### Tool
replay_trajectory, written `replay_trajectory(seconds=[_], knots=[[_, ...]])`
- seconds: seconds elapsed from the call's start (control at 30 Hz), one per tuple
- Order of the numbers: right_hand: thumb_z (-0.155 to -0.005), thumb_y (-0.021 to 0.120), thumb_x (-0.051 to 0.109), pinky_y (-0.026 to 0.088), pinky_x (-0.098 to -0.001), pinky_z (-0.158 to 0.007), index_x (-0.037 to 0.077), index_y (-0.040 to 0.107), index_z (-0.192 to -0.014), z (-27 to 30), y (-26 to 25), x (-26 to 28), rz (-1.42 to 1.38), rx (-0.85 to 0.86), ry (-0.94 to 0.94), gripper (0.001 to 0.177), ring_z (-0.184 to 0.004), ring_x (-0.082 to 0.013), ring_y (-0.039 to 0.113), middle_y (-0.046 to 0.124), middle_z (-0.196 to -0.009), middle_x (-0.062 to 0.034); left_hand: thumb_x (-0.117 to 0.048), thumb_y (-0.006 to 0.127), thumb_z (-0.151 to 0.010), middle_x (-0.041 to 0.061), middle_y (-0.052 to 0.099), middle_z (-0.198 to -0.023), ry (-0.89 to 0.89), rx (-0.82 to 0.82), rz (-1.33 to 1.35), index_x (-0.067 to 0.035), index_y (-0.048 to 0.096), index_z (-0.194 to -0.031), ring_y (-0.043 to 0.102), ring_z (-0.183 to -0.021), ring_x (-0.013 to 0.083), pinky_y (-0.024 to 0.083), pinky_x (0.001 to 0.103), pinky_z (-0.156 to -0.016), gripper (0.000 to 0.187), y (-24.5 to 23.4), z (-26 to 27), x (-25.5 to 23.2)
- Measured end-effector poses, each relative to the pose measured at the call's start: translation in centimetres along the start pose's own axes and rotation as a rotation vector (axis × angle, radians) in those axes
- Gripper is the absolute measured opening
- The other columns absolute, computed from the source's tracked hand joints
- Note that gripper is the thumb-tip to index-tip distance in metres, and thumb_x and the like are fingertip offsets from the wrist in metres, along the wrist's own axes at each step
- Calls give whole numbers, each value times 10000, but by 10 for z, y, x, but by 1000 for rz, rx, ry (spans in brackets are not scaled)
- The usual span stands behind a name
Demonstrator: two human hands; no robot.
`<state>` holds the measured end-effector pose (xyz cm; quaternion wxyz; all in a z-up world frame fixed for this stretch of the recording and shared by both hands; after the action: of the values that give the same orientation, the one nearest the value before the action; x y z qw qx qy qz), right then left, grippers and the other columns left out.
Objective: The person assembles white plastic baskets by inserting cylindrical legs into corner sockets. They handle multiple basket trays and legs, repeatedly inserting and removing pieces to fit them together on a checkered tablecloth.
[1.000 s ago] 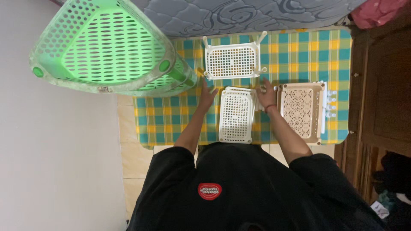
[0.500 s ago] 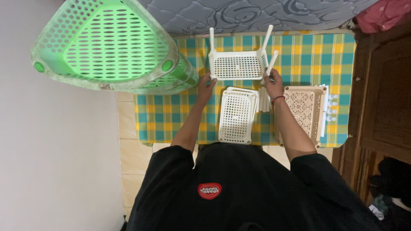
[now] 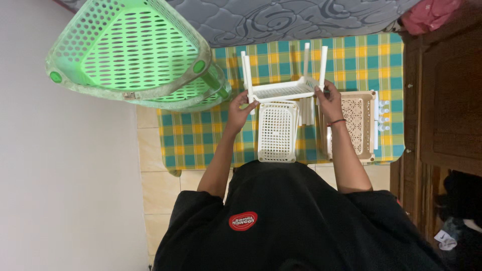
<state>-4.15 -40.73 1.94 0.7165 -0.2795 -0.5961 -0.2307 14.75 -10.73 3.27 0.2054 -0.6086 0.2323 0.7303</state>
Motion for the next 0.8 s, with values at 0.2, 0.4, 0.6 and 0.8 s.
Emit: replay_trajectory(seconds=[0.2,0.4,0.6,0.8], knots=[[-990,730,147,579,-286,-825,-1,566,-1392,33,1,29,6,-44,4,459,-964,-135,669,675,-1158,-68,-32,792,-914,41,728,-999,89,45,25,14,629,-1351,648,-917,107,548,274,-821,469,4,15,-25],[-1008,722,155,591,-331,-931,8,553,-1409,70,12,75,235,-246,-77,460,-1159,-212,608,577,-1321,-144,-18,816,-883,69,684,-1016,190,-59,-69,2,660,-1283,684,-892,126,576,278,-801,429,7,37,-55],[-1014,723,130,513,-446,-1048,35,602,-1421,108,89,143,463,-49,-371,435,-1311,-293,579,635,-1371,-148,-36,795,-876,68,624,-1068,184,-124,-185,-9,654,-1278,672,-912,134,640,264,-730,427,26,62,-87],[-1064,646,119,471,-440,-1079,24,362,-1617,119,147,170,334,173,-490,629,-1303,-278,602,676,-1356,-142,11,752,-894,103,597,-1081,184,-160,-305,-44,674,-1298,664,-942,186,625,280,-716,415,49,84,-120]])
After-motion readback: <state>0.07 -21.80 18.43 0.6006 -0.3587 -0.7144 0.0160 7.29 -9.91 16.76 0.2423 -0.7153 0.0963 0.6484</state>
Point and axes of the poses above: each hand's wrist, its own z-axis away from the middle knuckle, its own y-axis out of the palm, x = y × z, the point moved 7 cm from there along -z, towards the middle knuckle
